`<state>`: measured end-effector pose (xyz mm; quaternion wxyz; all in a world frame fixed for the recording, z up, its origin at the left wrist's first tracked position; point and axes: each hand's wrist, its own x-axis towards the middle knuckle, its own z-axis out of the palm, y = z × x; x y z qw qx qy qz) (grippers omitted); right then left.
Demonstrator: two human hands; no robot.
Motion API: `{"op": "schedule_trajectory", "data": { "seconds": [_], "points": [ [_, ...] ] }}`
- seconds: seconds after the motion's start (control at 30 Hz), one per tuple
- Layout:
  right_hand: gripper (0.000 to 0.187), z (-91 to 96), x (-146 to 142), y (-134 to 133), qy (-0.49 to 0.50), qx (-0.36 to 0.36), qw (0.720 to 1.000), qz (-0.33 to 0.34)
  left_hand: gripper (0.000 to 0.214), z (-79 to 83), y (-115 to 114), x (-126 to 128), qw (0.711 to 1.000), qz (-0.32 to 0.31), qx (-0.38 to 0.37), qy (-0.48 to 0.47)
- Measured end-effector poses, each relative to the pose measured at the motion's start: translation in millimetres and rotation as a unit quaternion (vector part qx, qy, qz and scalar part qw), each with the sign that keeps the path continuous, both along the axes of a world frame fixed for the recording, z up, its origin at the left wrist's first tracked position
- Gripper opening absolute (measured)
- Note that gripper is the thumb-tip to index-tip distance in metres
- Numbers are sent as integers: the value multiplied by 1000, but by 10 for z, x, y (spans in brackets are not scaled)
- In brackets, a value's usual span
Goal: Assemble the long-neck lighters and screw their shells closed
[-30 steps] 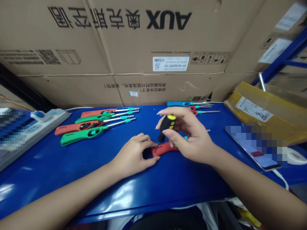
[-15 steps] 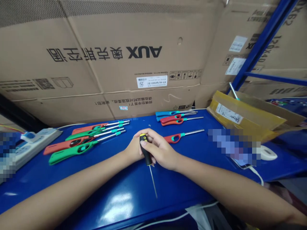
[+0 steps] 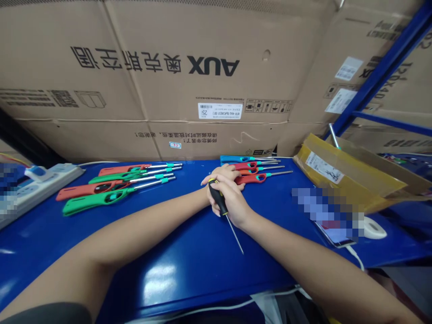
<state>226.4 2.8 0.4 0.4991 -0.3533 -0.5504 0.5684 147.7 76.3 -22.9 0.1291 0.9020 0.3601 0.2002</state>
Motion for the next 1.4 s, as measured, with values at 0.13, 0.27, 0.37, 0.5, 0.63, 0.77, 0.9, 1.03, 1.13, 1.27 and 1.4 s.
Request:
{"op": "schedule_trajectory", "data": {
  "seconds": [0.13,0.27,0.37,0.5,0.63,0.77,0.9,1.03,1.13,1.27,1.4],
  "points": [
    [24,-43,-46,16,32,-43,999,-10,35,53,172,256,997,38,38,57],
    [24,-61,-50,15,40,-55,997,-40,36,135,171,128,994,36,65,86],
    [28,56,14,-13,33,-42,998,-44,29,212,81,-190,991,41,92,84],
    [42,322,203,-52,1,-28,999,-32,29,317,-70,-831,983,97,131,81],
    [39,356,407,-11,-126,28,990,-58,22,410,-148,-1582,976,130,130,113],
    [27,76,491,96,-228,59,971,-51,22,454,-114,-2152,972,140,99,158],
    [14,-136,539,162,-314,132,937,-75,30,469,-58,-2408,964,177,79,183],
    [21,-183,634,203,-405,231,881,-76,30,478,-48,-2481,961,188,64,193],
    [27,-222,696,235,-461,258,845,-81,29,460,-47,-2491,967,168,46,187],
    [26,-272,740,257,-521,267,804,-100,28,431,-48,-2452,979,123,25,163],
    [21,-245,730,240,-551,285,774,-126,23,389,-163,-2234,990,53,3,130]
  ]
}}
